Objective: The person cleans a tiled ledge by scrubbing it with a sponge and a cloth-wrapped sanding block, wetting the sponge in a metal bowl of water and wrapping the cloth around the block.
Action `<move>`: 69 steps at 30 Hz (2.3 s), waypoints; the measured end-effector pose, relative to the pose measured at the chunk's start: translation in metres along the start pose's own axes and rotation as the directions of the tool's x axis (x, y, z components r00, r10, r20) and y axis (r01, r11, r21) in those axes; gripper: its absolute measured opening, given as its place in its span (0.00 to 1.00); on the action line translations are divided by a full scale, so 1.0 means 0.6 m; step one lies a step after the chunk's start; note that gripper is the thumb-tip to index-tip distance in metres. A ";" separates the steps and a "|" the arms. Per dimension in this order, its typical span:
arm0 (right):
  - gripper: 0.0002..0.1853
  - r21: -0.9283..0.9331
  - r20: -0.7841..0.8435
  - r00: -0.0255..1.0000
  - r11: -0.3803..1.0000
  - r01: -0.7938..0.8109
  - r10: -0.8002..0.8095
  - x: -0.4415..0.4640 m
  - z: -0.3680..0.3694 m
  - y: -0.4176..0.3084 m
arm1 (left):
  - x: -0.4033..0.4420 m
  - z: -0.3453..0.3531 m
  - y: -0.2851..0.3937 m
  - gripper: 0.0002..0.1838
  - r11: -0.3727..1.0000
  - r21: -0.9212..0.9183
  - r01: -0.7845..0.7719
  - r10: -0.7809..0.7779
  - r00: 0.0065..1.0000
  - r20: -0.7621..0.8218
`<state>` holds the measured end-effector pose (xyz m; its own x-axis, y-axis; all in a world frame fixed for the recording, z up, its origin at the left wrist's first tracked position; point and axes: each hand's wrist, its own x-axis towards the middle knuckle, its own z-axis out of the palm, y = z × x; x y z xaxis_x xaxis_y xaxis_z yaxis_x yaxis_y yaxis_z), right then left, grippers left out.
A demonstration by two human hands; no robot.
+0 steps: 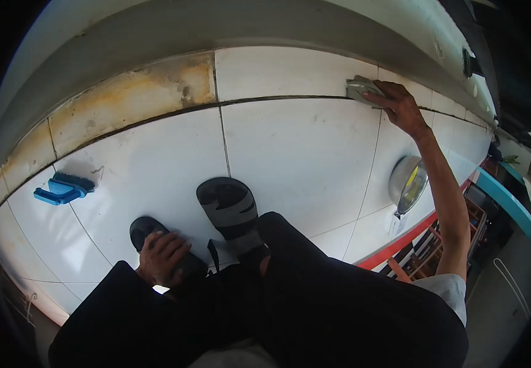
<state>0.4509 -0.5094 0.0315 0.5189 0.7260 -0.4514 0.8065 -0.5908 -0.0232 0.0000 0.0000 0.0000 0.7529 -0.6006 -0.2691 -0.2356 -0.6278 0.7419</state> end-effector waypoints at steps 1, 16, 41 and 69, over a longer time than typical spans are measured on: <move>0.35 0.024 -0.037 0.998 0.998 0.051 -0.050 0.008 -0.013 -0.021 | 0.000 -0.002 0.002 0.40 1.000 0.001 -0.012 0.012 1.000 0.002; 0.32 0.255 -0.155 0.984 0.959 0.127 -0.089 0.130 -0.017 -0.130 | 0.007 -0.016 0.001 0.39 1.000 0.024 0.012 -0.013 0.999 0.029; 0.26 0.438 -0.155 0.724 0.704 -0.559 0.672 0.107 -0.019 -0.269 | 0.006 -0.017 0.004 0.39 0.998 0.060 0.007 -0.007 1.000 0.011; 0.28 0.424 -0.240 0.524 0.574 -0.701 0.817 0.106 0.056 -0.160 | 0.003 -0.013 0.001 0.37 1.000 -0.015 -0.020 0.019 0.996 -0.084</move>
<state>0.3971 -0.4184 -0.0250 0.9990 -0.0183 -0.0417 -0.0214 -0.9969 -0.0752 0.0062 0.0026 0.0049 0.7972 -0.5687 -0.2028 -0.2417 -0.6084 0.7560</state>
